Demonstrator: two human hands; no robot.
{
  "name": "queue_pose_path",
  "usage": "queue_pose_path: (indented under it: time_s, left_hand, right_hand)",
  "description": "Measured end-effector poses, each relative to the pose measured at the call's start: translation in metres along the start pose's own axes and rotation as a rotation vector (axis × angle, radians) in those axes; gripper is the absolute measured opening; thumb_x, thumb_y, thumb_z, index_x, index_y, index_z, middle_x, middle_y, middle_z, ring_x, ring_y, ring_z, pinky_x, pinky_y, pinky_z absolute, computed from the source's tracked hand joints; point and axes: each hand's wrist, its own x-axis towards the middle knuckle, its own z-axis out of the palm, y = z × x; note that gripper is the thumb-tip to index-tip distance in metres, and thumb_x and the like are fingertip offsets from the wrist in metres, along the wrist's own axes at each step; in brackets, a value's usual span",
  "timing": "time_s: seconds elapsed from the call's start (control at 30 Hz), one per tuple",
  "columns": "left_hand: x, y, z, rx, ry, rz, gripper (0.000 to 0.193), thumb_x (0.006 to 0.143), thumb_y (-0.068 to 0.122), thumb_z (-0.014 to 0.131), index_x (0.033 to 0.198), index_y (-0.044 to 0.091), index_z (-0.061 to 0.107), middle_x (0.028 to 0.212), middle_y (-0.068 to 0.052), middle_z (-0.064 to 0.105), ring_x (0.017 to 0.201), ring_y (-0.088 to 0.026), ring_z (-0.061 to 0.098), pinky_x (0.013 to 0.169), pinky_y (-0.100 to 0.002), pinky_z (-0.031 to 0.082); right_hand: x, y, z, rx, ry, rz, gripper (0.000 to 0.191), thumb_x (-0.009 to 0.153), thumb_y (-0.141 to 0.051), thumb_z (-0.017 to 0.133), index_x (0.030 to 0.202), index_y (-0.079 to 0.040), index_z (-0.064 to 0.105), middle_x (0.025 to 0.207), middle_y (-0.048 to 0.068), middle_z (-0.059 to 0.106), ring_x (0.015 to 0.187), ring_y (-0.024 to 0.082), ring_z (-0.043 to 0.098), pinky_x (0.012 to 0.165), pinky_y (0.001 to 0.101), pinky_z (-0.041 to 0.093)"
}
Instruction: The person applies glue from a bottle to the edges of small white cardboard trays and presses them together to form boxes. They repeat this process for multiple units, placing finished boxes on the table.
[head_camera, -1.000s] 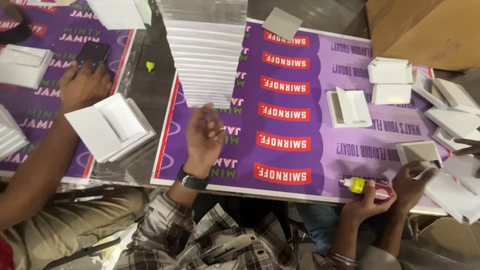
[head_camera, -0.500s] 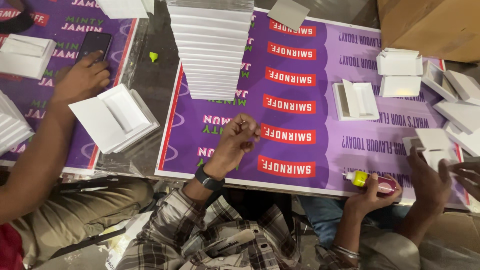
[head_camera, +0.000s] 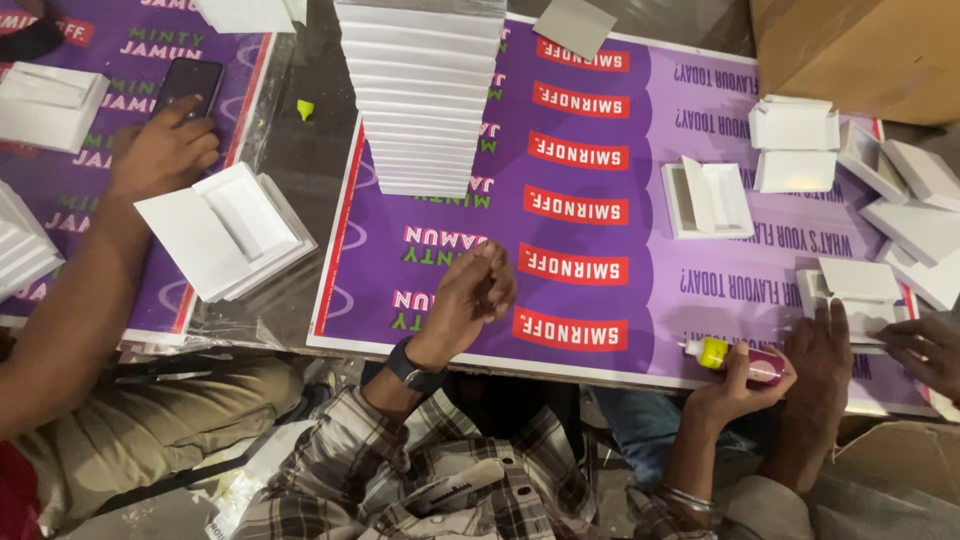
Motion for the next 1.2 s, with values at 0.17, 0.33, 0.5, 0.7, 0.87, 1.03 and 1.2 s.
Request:
queue_pose_path:
  time_s: [0.17, 0.33, 0.5, 0.7, 0.87, 1.03, 1.2]
  left_hand:
    - [-0.002, -0.001, -0.004, 0.034, -0.102, 0.114, 0.021, 0.118, 0.024, 0.05, 0.1, 0.013, 0.055, 0.07, 0.004, 0.049, 0.058, -0.006, 0.049, 0.047, -0.021, 0.035]
    - [0.003, 0.017, 0.004, 0.402, -0.01, 0.068, 0.039, 0.095, 0.008, 0.068, 0.128, 0.013, 0.048, 0.092, 0.001, 0.064, 0.073, -0.005, 0.06, 0.055, -0.021, 0.043]
    - [0.038, 0.02, 0.007, 0.624, -0.042, -0.129, 0.047, 0.096, 0.025, 0.067, 0.135, 0.009, 0.048, 0.105, -0.007, 0.069, 0.084, -0.014, 0.068, 0.061, -0.025, 0.051]
    - [0.127, -0.014, -0.018, 1.141, -0.171, -0.095, 0.071, 0.09, 0.039, 0.075, 0.142, 0.002, 0.043, 0.121, -0.02, 0.066, 0.11, -0.028, 0.068, 0.088, -0.04, 0.058]
    - [0.196, -0.036, -0.017, 1.662, -0.196, 0.072, 0.094, 0.083, 0.043, 0.083, 0.149, -0.006, 0.037, 0.146, -0.027, 0.05, 0.135, -0.04, 0.051, 0.108, -0.052, 0.048]
    - [0.214, -0.045, -0.008, 2.204, -0.154, -0.296, 0.113, 0.075, 0.067, 0.081, 0.154, 0.001, 0.035, 0.163, -0.023, 0.024, 0.152, -0.04, 0.018, 0.112, -0.069, 0.03]
    - [0.222, -0.054, -0.009, 2.371, -0.298, -0.176, 0.095, 0.072, 0.07, 0.08, 0.135, 0.002, 0.063, 0.163, -0.025, 0.029, 0.151, -0.039, 0.022, 0.109, -0.069, 0.03]
  right_hand:
    - [0.004, 0.003, -0.004, 0.119, 0.033, 0.069, 0.03, 0.103, -0.002, 0.071, 0.126, -0.001, 0.051, 0.111, 0.006, 0.056, 0.093, 0.014, 0.055, 0.082, 0.0277, 0.052]
    - [0.016, 0.001, -0.007, 0.172, 0.051, 0.113, 0.031, 0.099, -0.002, 0.073, 0.123, -0.001, 0.053, 0.111, 0.006, 0.058, 0.095, 0.014, 0.059, 0.082, 0.0276, 0.055]
    - [0.021, 0.001, 0.001, 0.057, 0.02, 0.076, 0.033, 0.097, -0.005, 0.074, 0.122, -0.005, 0.052, 0.106, 0.004, 0.056, 0.087, 0.013, 0.057, 0.072, 0.0251, 0.052]
    - [0.02, 0.01, 0.01, 0.063, -0.008, 0.022, 0.034, 0.101, -0.007, 0.075, 0.127, -0.005, 0.052, 0.113, 0.005, 0.055, 0.098, 0.014, 0.057, 0.084, 0.0259, 0.053]
    - [0.016, 0.004, 0.004, 0.084, -0.041, 0.05, 0.039, 0.1, -0.007, 0.074, 0.131, -0.007, 0.05, 0.112, 0.003, 0.053, 0.098, 0.011, 0.054, 0.085, 0.0241, 0.051]
    - [0.017, -0.003, 0.007, 0.087, -0.022, 0.103, 0.041, 0.096, -0.006, 0.074, 0.129, -0.006, 0.049, 0.103, 0.004, 0.055, 0.088, 0.011, 0.055, 0.076, 0.0236, 0.049]
    - [0.018, 0.0, 0.007, 0.092, 0.001, 0.133, 0.042, 0.092, -0.005, 0.074, 0.127, -0.006, 0.05, 0.1, 0.004, 0.055, 0.084, 0.011, 0.056, 0.074, 0.023, 0.049]
